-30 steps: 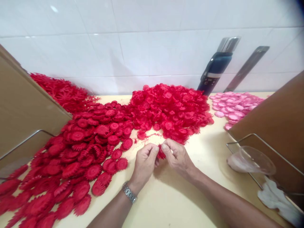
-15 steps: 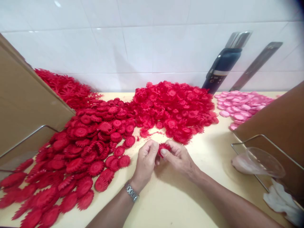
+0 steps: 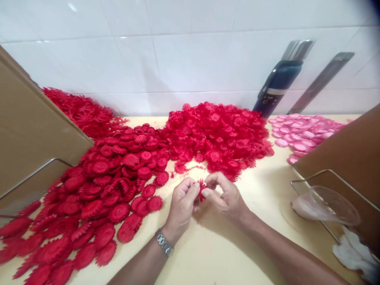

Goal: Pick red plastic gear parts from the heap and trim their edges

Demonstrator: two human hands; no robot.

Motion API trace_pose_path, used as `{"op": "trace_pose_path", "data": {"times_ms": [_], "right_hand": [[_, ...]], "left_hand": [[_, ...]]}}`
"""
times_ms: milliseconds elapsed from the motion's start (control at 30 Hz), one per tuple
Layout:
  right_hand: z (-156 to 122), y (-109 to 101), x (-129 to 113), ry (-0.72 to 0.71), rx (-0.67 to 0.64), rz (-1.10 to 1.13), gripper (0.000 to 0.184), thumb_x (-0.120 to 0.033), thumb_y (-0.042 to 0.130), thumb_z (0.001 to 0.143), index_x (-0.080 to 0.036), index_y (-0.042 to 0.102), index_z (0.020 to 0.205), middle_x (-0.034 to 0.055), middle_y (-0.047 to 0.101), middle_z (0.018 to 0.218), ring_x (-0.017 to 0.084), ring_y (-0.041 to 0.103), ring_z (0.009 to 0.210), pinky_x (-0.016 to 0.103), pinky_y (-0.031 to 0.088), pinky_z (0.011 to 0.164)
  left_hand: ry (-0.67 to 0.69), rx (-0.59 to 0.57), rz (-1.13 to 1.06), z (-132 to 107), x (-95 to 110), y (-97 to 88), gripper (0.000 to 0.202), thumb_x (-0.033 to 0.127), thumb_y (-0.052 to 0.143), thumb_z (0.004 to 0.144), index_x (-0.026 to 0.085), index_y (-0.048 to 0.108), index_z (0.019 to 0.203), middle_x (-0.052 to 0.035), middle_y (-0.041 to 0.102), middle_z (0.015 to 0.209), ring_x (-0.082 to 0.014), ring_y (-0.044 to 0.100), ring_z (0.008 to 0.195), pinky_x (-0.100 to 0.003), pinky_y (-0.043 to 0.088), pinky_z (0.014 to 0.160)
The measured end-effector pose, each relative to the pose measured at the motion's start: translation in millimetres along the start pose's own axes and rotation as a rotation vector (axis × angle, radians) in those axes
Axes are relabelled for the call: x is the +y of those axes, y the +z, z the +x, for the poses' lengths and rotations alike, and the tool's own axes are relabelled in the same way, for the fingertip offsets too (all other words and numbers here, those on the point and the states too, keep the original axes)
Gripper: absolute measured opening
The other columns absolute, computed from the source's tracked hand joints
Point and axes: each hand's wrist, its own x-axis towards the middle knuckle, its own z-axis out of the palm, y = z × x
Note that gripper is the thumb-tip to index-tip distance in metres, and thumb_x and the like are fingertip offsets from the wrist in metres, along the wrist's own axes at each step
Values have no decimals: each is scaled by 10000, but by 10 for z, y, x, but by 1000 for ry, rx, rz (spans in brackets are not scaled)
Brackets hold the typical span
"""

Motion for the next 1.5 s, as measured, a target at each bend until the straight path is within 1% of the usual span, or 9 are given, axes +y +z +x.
{"op": "trace_pose_path", "data": {"times_ms": [233, 433, 600, 733, 867, 967, 1133, 1367, 1500], "right_hand": [[39, -43, -82, -21, -39, 18, 179, -273, 453, 845, -179, 517, 707, 15, 505, 690, 127, 490, 625, 257, 407, 585], [242, -287, 161, 115, 332, -196, 209, -285, 394, 867, -193, 459, 690, -10, 434, 610, 132, 439, 566, 261, 379, 536], [357, -563, 357, -48, 390, -652, 243, -252, 467, 814, -139, 592, 989, 134, 591, 1001, 251, 534, 940, 411, 404, 840], [261, -403, 117, -88, 170, -292, 204, -307, 552, 794, -166, 613, 927, 87, 611, 911, 197, 568, 842, 334, 458, 756], [125, -128, -96, 180, -223, 253, 160, -326, 573, 780, -184, 527, 720, 9, 599, 637, 144, 575, 596, 271, 458, 560], [76, -44, -101, 261, -275, 510, 196, -339, 521, 814, -185, 483, 699, -5, 589, 581, 140, 586, 566, 280, 470, 567], [27, -32, -39, 252, -156, 322, 260, -336, 488, 838, -174, 485, 635, -6, 556, 548, 119, 547, 515, 245, 428, 505], [15, 15, -70, 235, -162, 294, 367, -396, 374, 893, -187, 426, 596, -14, 535, 488, 109, 538, 452, 223, 400, 449], [45, -17, -69, 166, -115, 88, 409, -382, 353, 898, -180, 435, 552, -17, 480, 483, 100, 486, 467, 222, 375, 466]], "left_hand": [[-2, -65, 25, -17, 25, 10, 289, 399, 586, 753, 178, 430, 654, 66, 443, 493, -50, 414, 388, -167, 296, 396], [-3, -103, 48, -29, 37, 26, 251, 363, 570, 753, 176, 439, 648, 49, 485, 497, -61, 450, 397, -172, 332, 409], [-14, -37, 37, -6, 27, 0, 227, 360, 564, 764, 176, 457, 685, 30, 539, 518, -77, 483, 424, -155, 273, 357], [33, 28, 14, 28, 20, -1, 205, 339, 573, 767, 172, 480, 694, 28, 563, 543, -87, 506, 457, -170, 346, 397], [93, -5, -18, 32, 12, 6, 169, 277, 598, 751, 152, 521, 669, 34, 550, 546, -83, 507, 472, -199, 420, 472], [83, -33, -27, 18, 6, 6, 158, 271, 601, 753, 147, 534, 683, 32, 549, 533, -88, 508, 463, -201, 417, 460], [48, -77, -66, 14, -8, 21, 181, 254, 642, 726, 147, 554, 841, 18, 606, 656, -94, 557, 528, -214, 464, 523], [42, -64, -25, 11, -30, 43, 153, 254, 650, 707, 126, 572, 738, 21, 567, 542, -93, 527, 462, -208, 440, 466], [42, 49, 15, -1, -38, 40, 197, 302, 626, 732, 154, 511, 673, 63, 478, 497, -45, 403, 386, -157, 307, 363]]}}
